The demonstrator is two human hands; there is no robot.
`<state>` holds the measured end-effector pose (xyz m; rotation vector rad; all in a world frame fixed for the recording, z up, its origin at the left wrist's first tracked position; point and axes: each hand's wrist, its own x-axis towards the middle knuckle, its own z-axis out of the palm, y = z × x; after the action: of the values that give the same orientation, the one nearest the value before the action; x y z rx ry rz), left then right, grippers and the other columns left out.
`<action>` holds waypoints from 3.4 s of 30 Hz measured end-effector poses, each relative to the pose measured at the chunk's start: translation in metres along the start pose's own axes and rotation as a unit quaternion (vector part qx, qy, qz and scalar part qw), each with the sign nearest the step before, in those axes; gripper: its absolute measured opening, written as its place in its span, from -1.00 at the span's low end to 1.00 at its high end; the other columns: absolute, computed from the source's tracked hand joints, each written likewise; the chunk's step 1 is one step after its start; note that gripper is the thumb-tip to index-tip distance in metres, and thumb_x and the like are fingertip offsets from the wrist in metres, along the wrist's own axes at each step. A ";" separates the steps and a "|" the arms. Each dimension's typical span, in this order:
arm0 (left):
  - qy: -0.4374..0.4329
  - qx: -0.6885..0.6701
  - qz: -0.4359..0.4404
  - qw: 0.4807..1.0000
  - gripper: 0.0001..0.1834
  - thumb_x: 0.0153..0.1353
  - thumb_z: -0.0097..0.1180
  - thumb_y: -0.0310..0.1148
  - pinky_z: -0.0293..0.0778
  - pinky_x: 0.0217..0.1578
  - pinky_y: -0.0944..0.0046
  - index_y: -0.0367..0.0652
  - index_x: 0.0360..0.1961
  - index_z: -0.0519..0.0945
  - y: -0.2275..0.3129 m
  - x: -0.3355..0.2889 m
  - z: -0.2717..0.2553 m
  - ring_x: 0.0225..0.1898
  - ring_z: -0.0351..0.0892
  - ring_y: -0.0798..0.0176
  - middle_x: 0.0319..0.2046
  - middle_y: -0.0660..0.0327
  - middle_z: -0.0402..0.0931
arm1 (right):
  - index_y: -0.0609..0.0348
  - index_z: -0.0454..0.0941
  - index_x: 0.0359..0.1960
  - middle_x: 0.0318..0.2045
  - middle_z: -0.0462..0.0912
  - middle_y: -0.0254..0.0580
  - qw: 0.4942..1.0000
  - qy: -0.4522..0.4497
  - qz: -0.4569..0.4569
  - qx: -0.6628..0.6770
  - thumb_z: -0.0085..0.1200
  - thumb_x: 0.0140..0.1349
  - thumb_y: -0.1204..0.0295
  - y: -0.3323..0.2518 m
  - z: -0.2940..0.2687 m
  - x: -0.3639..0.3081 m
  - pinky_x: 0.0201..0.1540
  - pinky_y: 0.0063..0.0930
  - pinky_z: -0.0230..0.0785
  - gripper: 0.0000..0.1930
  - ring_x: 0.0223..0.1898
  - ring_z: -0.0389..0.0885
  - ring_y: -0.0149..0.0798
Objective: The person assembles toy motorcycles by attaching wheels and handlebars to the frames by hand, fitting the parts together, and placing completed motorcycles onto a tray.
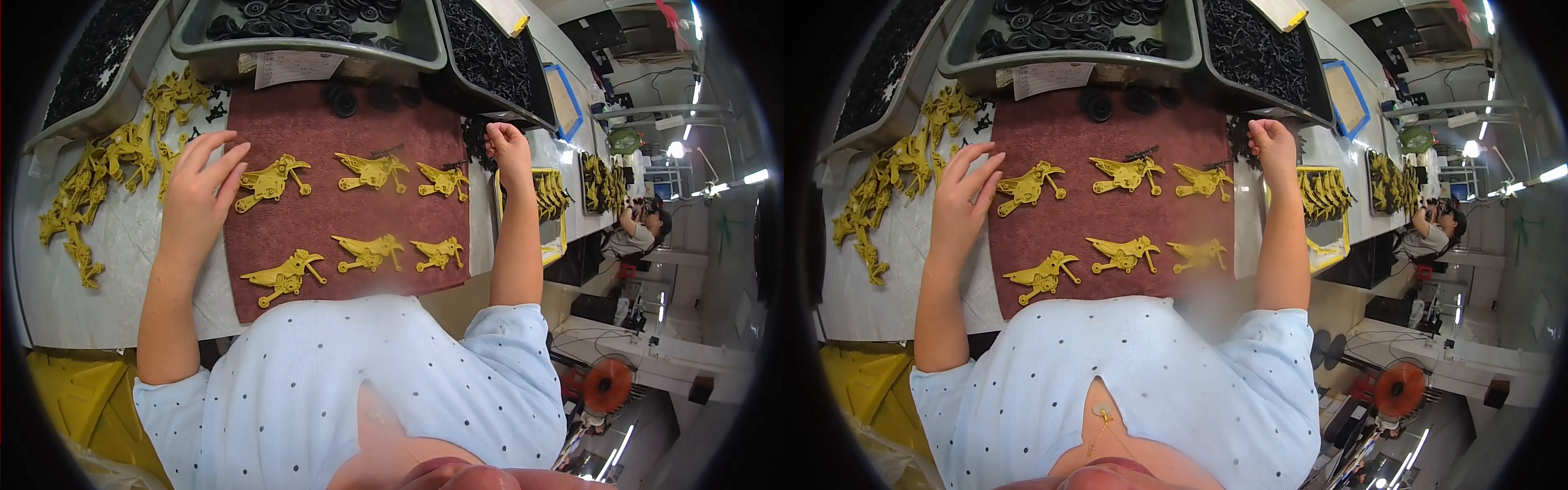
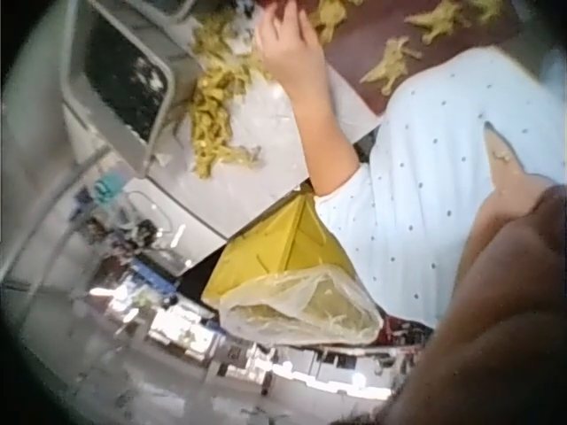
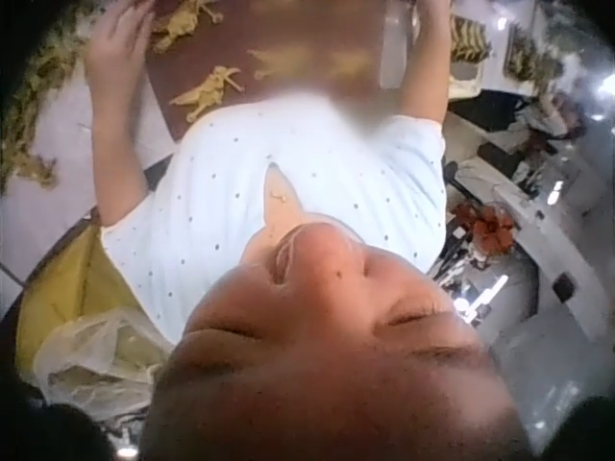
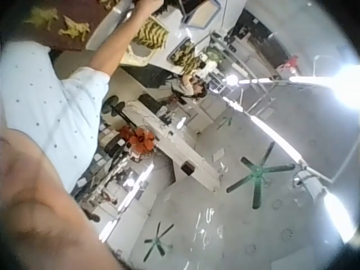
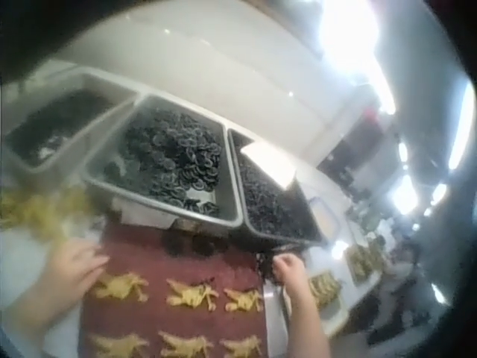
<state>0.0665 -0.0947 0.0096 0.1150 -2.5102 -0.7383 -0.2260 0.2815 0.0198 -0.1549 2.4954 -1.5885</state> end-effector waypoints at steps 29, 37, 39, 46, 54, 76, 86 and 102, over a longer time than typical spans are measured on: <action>-0.047 0.052 0.062 0.996 -0.68 -0.05 0.25 -0.43 0.31 0.03 0.10 -0.15 -0.18 0.63 0.002 -0.023 0.032 0.04 0.42 0.12 -0.09 0.19 0.52 | 0.28 0.48 -0.20 -0.53 0.53 -0.37 0.904 -0.413 -0.080 -0.079 0.10 0.21 0.59 -0.110 0.220 -0.083 -0.59 -0.70 0.30 -0.86 -0.51 0.50 -0.56; -0.040 0.054 0.074 0.995 -0.72 -0.01 0.14 -0.41 0.30 0.06 0.10 -0.18 -0.20 0.63 0.002 -0.021 0.031 0.03 0.43 0.11 -0.11 0.16 0.53 | 0.28 0.59 -0.18 -0.31 0.67 -0.28 0.895 -0.412 -0.132 -0.110 0.15 0.12 0.63 -0.101 0.229 -0.073 -0.10 -0.58 0.45 -0.80 -0.22 0.58 -0.47; -0.043 0.054 0.069 0.995 -0.72 -0.01 0.13 -0.41 0.30 0.07 0.10 -0.18 -0.20 0.63 0.002 -0.021 0.030 0.03 0.43 0.11 -0.10 0.16 0.52 | 0.28 0.60 -0.20 -0.29 0.67 -0.29 0.891 -0.419 -0.125 -0.123 0.16 0.12 0.63 -0.100 0.229 -0.073 -0.10 -0.56 0.45 -0.81 -0.22 0.58 -0.46; -0.042 0.063 0.068 0.995 -0.72 0.00 0.10 -0.43 0.30 0.08 0.09 -0.19 -0.21 0.63 0.004 -0.020 0.031 0.01 0.43 0.09 -0.12 0.13 0.51 | 0.27 0.60 -0.28 -0.30 0.65 -0.26 0.886 -0.392 -0.184 -0.168 0.16 0.09 0.64 -0.085 0.233 -0.073 -0.13 -0.51 0.44 -0.86 -0.25 0.58 -0.41; -0.018 0.063 0.073 0.995 -0.75 -0.01 0.08 -0.45 0.31 0.07 0.10 -0.23 -0.26 0.63 0.004 -0.021 0.036 -0.01 0.42 0.08 -0.14 0.11 0.51 | 0.32 0.51 -0.40 -0.41 0.51 -0.11 0.824 -0.423 -0.303 -0.223 0.13 -0.03 0.73 -0.097 0.243 -0.068 -0.21 -0.39 0.42 -0.86 -0.30 0.57 -0.15; -0.008 0.038 0.069 0.997 -0.77 -0.01 0.08 -0.45 0.32 0.04 0.12 -0.22 -0.28 0.64 0.002 -0.020 0.038 -0.03 0.42 0.11 -0.16 0.13 0.50 | 0.27 0.63 -0.35 -0.41 0.66 -0.06 0.855 -0.430 -0.144 -0.252 0.26 0.09 0.41 -0.106 0.235 -0.067 -0.21 -0.38 0.42 -0.82 -0.32 0.61 -0.24; -0.011 0.051 0.068 0.996 -0.76 -0.04 0.08 -0.49 0.32 0.05 0.11 -0.26 -0.30 0.64 0.004 -0.020 0.039 -0.06 0.42 0.10 -0.20 0.12 0.49 | 0.24 0.51 -0.43 -0.37 0.54 0.03 0.856 -0.277 -0.276 -0.338 0.23 0.06 0.48 -0.089 0.249 -0.093 -0.26 -0.16 0.38 -0.85 -0.29 0.55 0.08; -0.032 -0.035 0.071 0.996 -0.71 -0.16 0.31 -0.44 0.35 0.00 0.13 -0.20 -0.30 0.65 -0.005 -0.011 0.030 -0.09 0.45 0.11 -0.21 0.21 0.54 | 0.24 0.61 -0.11 -0.36 0.63 -0.36 0.948 -0.284 -0.118 -0.081 -0.03 0.34 0.46 -0.080 0.200 -0.056 -0.24 -0.62 0.38 -0.80 -0.34 0.50 -0.52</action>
<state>0.0604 -0.0815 -0.0196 -0.1121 -2.5185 -0.7803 -0.1304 0.0805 0.0153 -0.8334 2.1908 -1.1799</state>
